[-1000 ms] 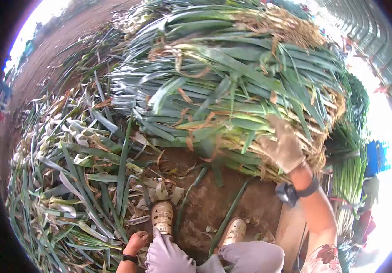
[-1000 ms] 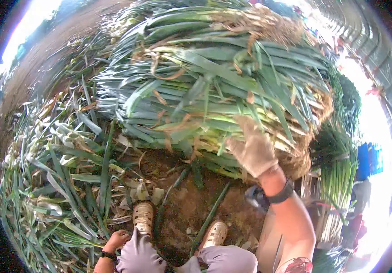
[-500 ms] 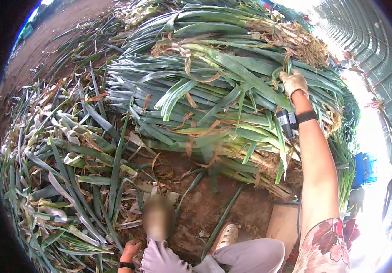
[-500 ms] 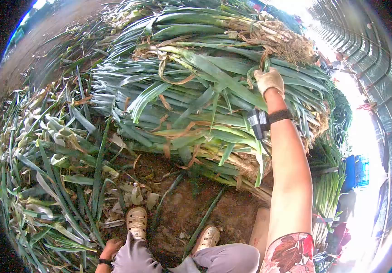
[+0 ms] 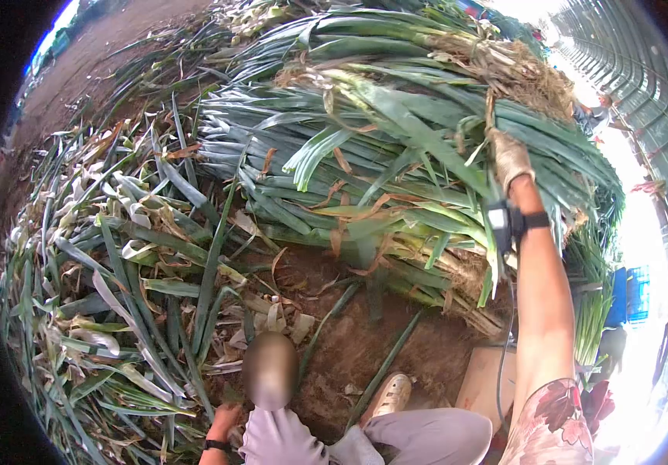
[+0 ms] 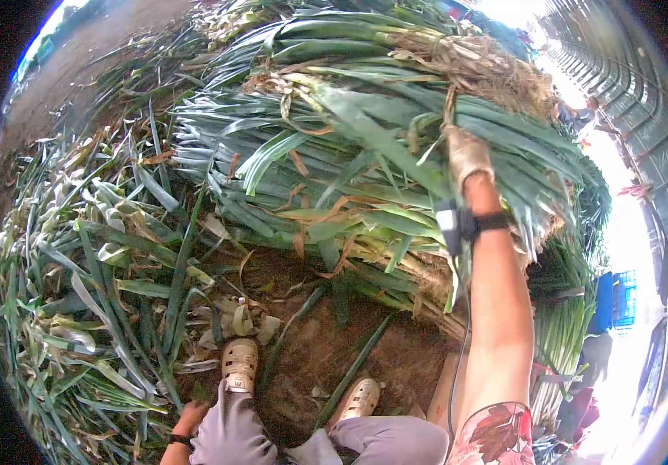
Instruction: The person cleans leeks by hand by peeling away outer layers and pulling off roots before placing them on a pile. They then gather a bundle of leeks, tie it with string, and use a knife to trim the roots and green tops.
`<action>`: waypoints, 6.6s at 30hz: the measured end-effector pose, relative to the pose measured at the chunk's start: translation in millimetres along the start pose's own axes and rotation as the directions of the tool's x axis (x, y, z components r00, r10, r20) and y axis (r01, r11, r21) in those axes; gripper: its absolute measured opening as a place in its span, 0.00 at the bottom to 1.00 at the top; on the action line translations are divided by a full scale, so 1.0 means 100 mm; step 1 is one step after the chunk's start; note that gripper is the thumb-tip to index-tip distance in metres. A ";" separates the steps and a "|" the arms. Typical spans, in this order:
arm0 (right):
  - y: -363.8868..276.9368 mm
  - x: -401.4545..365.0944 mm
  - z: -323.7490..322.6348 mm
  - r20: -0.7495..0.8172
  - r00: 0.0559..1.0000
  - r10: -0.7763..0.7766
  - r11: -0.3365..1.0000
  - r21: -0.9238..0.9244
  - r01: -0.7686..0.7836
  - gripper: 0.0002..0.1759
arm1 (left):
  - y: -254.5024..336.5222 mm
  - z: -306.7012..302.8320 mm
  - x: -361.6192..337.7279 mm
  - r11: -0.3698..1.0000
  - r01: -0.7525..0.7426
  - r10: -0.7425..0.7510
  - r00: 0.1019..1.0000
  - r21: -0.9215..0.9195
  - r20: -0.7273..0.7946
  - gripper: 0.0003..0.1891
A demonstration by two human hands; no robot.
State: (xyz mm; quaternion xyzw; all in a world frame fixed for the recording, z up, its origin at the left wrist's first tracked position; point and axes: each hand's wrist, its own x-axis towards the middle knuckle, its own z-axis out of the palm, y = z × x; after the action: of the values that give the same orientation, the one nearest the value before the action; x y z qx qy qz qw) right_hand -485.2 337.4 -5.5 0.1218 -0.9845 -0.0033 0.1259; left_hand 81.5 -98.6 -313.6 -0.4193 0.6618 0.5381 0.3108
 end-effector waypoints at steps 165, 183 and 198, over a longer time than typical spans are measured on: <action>0.28 -4.43 -1.08 0.760 0.628 0.167 0.222 0.592 -0.775 0.27 | 3.17 1.15 0.00 0.362 -0.395 0.869 0.470 0.844 -0.153 0.37; 1.03 -8.01 -1.04 0.652 0.034 0.758 0.412 -0.438 -0.799 0.23 | 2.33 2.15 -0.57 0.131 -0.768 0.874 0.388 0.627 0.293 0.27; -0.61 -9.40 -1.30 0.409 -0.046 0.911 -0.166 0.263 -0.950 0.22 | 2.16 4.06 -0.83 0.337 -0.780 0.632 0.603 0.528 0.487 0.24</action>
State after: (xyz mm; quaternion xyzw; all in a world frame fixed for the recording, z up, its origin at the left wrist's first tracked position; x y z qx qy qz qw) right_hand 443.8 507.5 -114.4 -0.6014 -0.7282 0.3284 0.0145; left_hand -88.9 329.4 -236.5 0.1171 0.8922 0.3634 0.2412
